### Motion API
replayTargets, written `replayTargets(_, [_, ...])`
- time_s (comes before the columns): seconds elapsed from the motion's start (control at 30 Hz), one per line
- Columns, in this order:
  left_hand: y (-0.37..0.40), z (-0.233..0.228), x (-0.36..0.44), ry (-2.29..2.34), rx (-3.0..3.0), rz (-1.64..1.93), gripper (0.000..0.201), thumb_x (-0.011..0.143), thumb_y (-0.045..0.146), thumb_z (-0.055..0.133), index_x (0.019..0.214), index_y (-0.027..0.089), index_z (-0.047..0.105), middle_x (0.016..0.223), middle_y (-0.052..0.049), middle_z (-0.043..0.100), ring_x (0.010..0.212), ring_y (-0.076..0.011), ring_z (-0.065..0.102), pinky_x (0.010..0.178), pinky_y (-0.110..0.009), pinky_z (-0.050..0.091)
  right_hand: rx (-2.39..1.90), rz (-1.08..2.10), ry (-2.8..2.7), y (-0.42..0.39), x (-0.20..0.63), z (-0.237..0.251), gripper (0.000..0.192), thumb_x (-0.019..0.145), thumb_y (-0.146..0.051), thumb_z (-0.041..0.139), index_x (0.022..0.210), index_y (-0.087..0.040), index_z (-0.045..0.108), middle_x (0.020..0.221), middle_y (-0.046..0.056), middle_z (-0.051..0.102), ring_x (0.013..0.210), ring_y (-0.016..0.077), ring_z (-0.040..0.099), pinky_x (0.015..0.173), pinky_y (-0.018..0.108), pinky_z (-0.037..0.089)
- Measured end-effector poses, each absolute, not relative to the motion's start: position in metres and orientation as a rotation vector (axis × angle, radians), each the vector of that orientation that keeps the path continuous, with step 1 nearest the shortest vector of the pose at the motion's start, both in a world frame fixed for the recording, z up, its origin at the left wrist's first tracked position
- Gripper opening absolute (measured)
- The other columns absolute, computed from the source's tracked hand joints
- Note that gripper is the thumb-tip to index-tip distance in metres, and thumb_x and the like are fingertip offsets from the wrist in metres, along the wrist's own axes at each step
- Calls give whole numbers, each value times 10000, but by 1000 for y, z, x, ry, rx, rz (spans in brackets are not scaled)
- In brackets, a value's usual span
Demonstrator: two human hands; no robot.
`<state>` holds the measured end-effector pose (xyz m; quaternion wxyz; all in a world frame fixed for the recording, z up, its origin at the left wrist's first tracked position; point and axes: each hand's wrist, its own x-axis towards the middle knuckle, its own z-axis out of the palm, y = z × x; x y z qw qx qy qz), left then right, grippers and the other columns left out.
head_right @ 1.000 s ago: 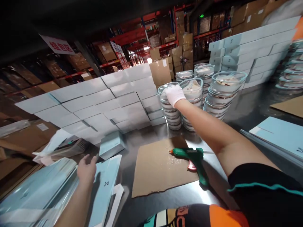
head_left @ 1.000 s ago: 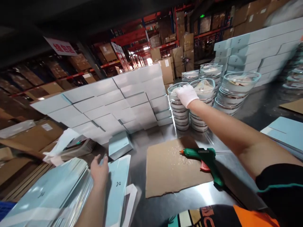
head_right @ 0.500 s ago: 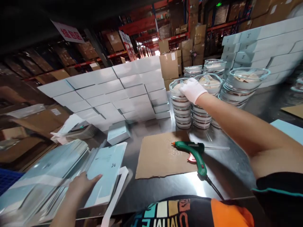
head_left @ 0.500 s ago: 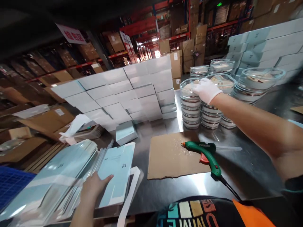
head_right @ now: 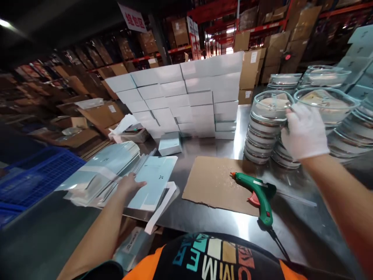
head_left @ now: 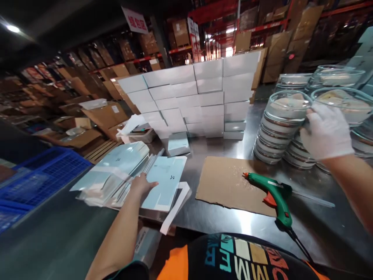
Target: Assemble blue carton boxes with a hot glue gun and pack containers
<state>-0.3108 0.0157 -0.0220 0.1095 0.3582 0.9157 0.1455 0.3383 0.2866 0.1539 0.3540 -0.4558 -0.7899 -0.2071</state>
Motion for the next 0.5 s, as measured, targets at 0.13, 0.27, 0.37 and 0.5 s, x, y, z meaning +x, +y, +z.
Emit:
replayTargets(0.13, [15,-9,-307,2681,876,542,716,622,395,910,1209,86,639,1364,-350,703,1351,-512,644,1111,-544,503,-1273,-494,-1920,233,327,84,617,916,-316,607,1518,-183,606,1548,284,626,1445,448,585,1170,619,496])
replayTargets(0.27, [9,20,-295,2648,762,753,492,659,359,866,1051,132,672,1176,-262,782,1244,-483,698,989,-510,564,-1078,-314,-2032,190,308,27,496,967,-338,590,1457,-283,642,1502,229,679,1359,438,665,1131,622,558])
replayTargets(0.37, [-7,59,-278,2479,780,931,433,757,498,791,1014,160,705,943,-149,803,952,-375,773,787,-431,609,-913,-144,-2118,175,290,9,421,987,-340,595,1378,-217,693,1463,237,700,1335,434,689,1122,641,574])
replayTargets(0.5, [-27,115,-232,2147,853,1297,663,664,730,849,1021,184,731,786,-45,763,615,-231,668,559,-324,534,-874,346,-2179,165,251,12,484,1040,-484,571,1398,-187,704,1505,213,680,1412,399,649,1210,628,516])
